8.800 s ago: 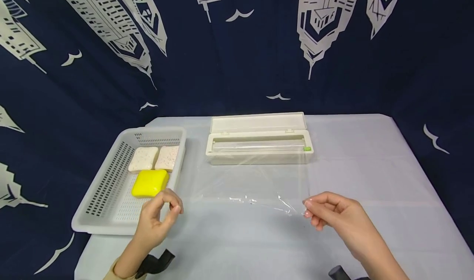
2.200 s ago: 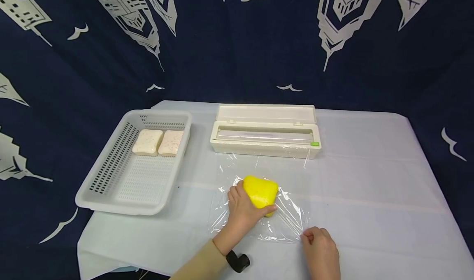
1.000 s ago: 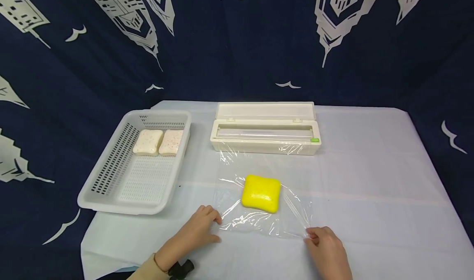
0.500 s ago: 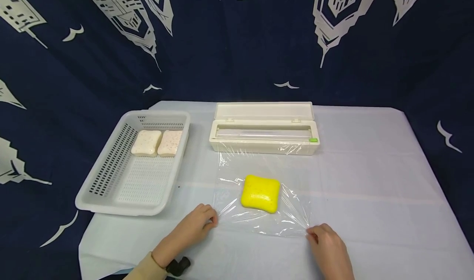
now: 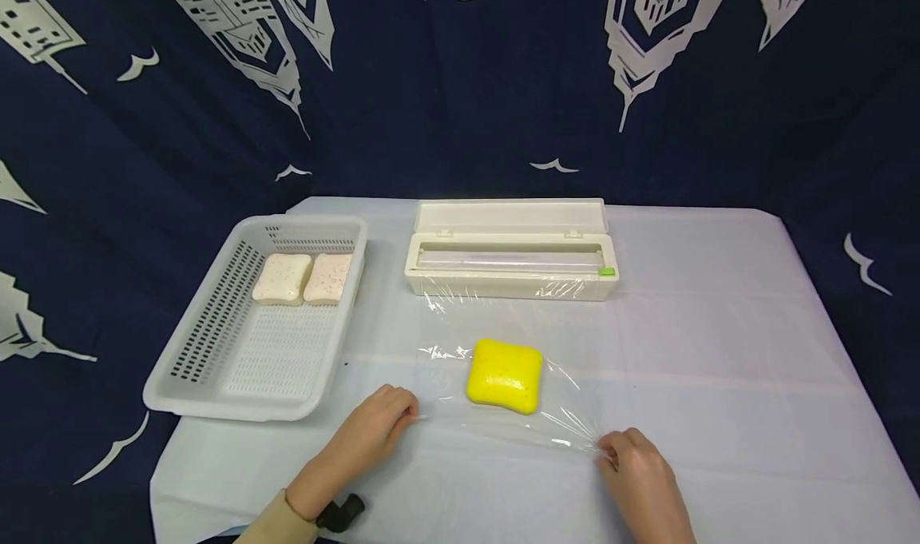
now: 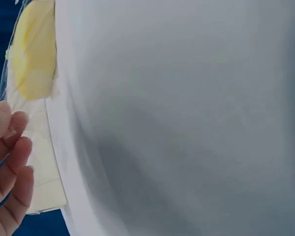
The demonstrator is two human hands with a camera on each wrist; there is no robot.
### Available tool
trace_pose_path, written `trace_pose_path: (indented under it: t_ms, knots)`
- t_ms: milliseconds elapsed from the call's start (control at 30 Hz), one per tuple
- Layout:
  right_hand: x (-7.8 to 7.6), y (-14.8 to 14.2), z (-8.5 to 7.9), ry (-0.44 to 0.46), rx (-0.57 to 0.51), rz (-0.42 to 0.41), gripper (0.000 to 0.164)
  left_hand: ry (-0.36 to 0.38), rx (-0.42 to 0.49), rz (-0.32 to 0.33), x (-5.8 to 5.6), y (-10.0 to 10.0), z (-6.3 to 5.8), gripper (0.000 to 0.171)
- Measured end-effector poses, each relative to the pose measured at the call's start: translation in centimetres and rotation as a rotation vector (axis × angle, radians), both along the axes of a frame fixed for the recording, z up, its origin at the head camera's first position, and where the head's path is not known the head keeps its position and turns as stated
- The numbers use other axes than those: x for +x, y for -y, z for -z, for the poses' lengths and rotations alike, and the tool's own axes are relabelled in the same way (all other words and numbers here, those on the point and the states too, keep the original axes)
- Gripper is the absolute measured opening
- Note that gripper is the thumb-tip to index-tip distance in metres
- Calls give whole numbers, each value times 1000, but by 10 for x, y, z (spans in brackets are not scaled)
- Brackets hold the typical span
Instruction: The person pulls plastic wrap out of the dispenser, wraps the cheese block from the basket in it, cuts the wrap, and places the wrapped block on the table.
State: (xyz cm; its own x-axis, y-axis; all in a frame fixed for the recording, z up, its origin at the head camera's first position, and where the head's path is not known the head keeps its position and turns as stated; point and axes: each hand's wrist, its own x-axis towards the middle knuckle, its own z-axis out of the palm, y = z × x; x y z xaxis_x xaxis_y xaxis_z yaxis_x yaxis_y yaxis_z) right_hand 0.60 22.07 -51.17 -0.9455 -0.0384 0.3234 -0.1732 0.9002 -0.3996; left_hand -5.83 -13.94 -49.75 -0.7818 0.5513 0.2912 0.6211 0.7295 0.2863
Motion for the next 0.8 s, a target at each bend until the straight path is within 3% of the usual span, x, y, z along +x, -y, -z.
trace_pose_path:
  t_ms: [200,467,633,800]
  knots:
    - [-5,0,-3,-64,1,-5,25,-22,-3,-14,-5,-2,-3,17]
    - [-12,2,-14,-18,-30,50,20,33,12,-106,-15,-7,-9,15]
    - [-21,3,-22,140,-51,85,14,45,50,-146,-21,-8,-8,15]
    - [-33,2,-29,282,-63,84,11,61,88,-176,-28,-11,-5,5]
